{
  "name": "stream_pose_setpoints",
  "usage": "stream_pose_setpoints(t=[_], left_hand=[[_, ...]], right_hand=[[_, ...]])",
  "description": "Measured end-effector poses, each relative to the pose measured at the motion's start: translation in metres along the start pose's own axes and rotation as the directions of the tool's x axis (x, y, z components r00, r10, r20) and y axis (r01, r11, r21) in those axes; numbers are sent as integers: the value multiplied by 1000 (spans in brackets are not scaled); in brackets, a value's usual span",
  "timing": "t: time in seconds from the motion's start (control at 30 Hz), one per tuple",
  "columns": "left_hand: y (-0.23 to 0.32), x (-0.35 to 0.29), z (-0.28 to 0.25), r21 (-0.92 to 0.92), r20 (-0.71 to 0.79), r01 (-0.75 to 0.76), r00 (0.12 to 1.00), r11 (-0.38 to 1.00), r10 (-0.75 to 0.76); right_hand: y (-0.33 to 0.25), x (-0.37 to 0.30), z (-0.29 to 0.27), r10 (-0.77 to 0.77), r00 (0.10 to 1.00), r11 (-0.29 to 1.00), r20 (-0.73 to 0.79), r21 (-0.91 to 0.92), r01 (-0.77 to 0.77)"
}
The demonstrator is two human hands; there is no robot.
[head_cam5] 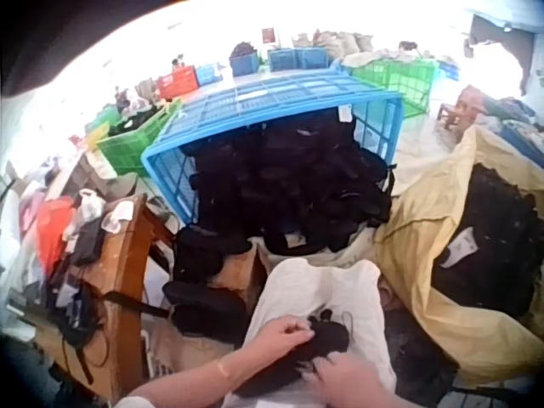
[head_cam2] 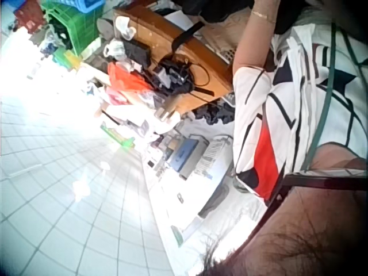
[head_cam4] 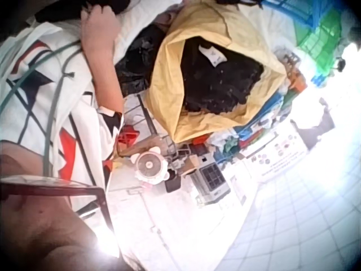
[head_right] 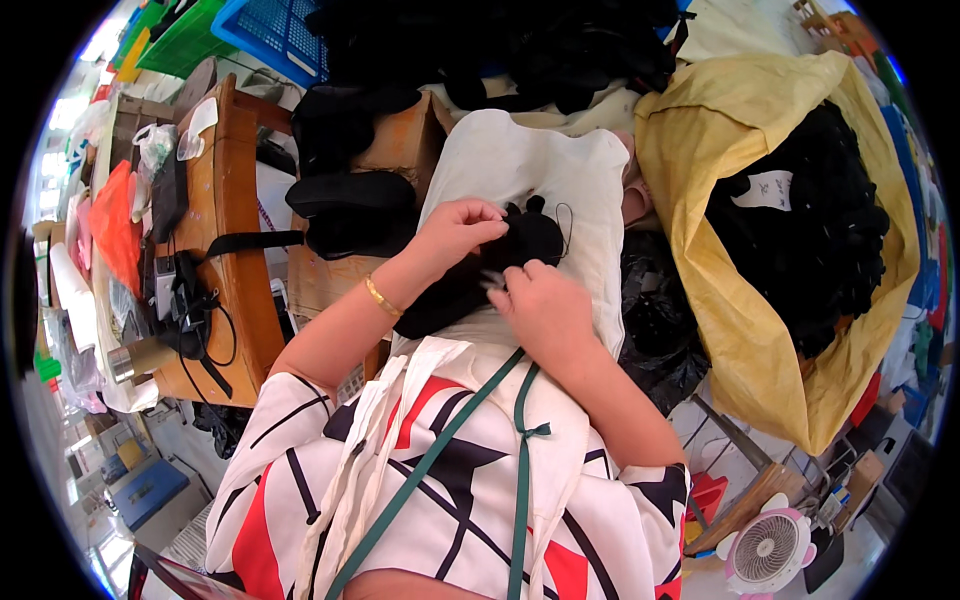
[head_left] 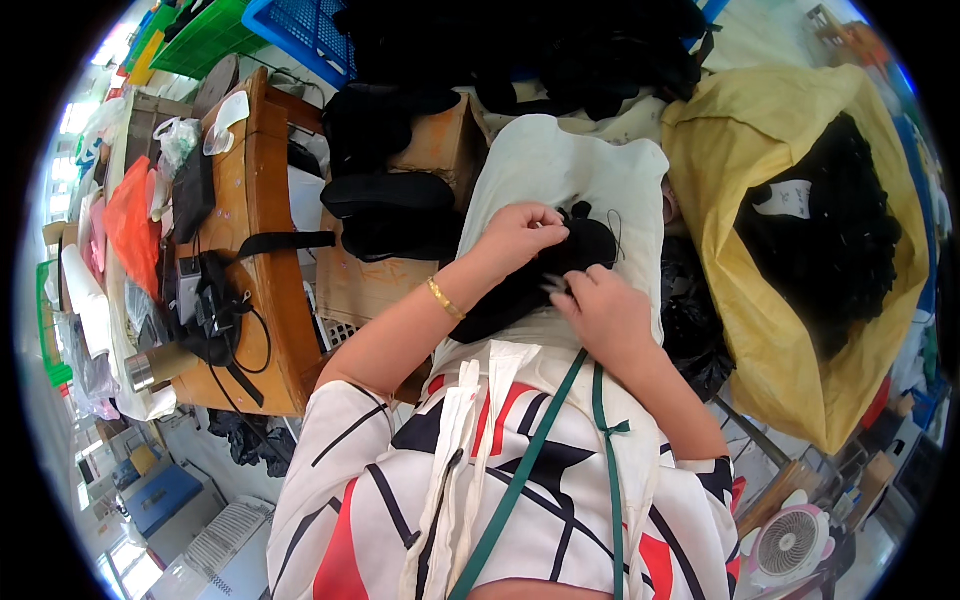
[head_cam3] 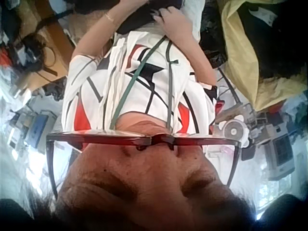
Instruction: The person is sitting on the floor in a workshop, sewing a black shoe by hand using a needle and thread. They repeatedly insert the needle into the shoe's sole and pull the thread through to stitch the material together.
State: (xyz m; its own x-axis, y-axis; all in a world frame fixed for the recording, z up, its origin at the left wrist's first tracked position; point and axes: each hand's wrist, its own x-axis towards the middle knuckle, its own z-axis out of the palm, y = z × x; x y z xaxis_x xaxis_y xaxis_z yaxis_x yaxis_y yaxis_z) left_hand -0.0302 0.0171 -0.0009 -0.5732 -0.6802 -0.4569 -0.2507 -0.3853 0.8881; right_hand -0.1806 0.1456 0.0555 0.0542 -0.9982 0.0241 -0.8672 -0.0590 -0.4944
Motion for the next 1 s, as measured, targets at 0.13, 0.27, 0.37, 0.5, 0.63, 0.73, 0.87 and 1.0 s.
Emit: stream_pose_setpoints(t=[0.13, 0.27, 0.37, 0.5, 0.63, 0.73, 0.87, 1.0], left_hand=[[6, -18, 0, 47, 96, -195, 977, 980, 190], [-2, -35, -1, 218, 287, -399, 898, 891, 332], [1, -55, 4, 268, 305, -352, 914, 897, 268], [-9, -68, 4, 205, 197, -227, 962, 952, 187], [-24, -73, 10, 38, -41, -2, 999, 999, 3], [-27, -71, 14, 222, -68, 85, 995, 971, -71], [-21, -61, 22, 19, -19, 214, 977, 977, -214], [-12, -56, 38, -223, -66, 180, 978, 958, -199]], right_hand=[[9, -5, -17, 22, 993, 999, -118, -25, -25], [49, -15, -3, -1, 995, 998, -102, -61, -5], [60, -24, -1, -19, 999, 1000, -48, -6, 19], [73, -35, -11, 120, 992, 879, 33, 462, -121], [106, -55, -35, 487, 837, 327, 249, 837, -439], [149, -72, -51, 722, 692, 162, -25, 978, -133], [201, -100, -79, 848, 437, 256, -300, 954, 159], [161, -73, -59, 780, 518, 439, -350, 897, -55]])
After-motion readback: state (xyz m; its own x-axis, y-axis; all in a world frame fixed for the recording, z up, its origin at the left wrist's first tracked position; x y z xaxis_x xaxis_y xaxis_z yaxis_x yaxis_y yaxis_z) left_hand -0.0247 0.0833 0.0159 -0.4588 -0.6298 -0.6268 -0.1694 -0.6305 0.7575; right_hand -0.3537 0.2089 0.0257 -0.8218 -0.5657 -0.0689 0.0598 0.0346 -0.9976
